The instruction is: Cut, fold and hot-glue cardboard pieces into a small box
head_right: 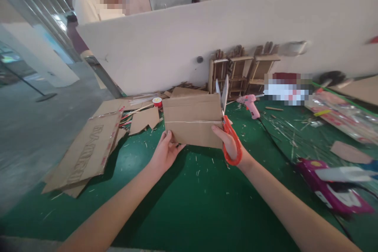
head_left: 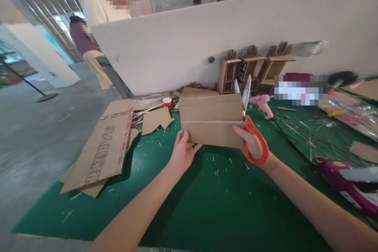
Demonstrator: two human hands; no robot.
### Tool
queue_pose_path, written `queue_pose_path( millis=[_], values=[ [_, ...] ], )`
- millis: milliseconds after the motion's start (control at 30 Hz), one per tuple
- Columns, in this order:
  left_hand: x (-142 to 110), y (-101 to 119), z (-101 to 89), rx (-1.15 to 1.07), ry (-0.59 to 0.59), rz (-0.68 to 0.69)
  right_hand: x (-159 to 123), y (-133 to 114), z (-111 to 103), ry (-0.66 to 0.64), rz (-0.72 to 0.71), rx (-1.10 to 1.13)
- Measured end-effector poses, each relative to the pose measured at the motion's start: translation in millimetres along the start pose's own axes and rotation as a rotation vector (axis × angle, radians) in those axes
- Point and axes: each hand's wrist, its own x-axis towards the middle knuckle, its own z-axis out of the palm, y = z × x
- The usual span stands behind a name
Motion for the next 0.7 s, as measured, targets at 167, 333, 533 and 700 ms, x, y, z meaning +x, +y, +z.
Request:
queue_pose_path(
  millis=[167,333,533,700],
  values=[
    [5,44,-10.4,0.411,-0.209,0.031,2,-4,-24,0.066,0.175,0.285],
    [6,95,-17.1,0.391,-0.362,-0.026,0,-3,-45,-0.189,0.255,0.324],
    [-14,98,-6.9,0.800,-0.524,-0.370,-4,-4,-33,-0.287,0.189,0.189],
    [-4,83,-16.0,0.836,-0.485,-0.188,2,5,-40,-0.107,0.089,0.023]
  ],
)
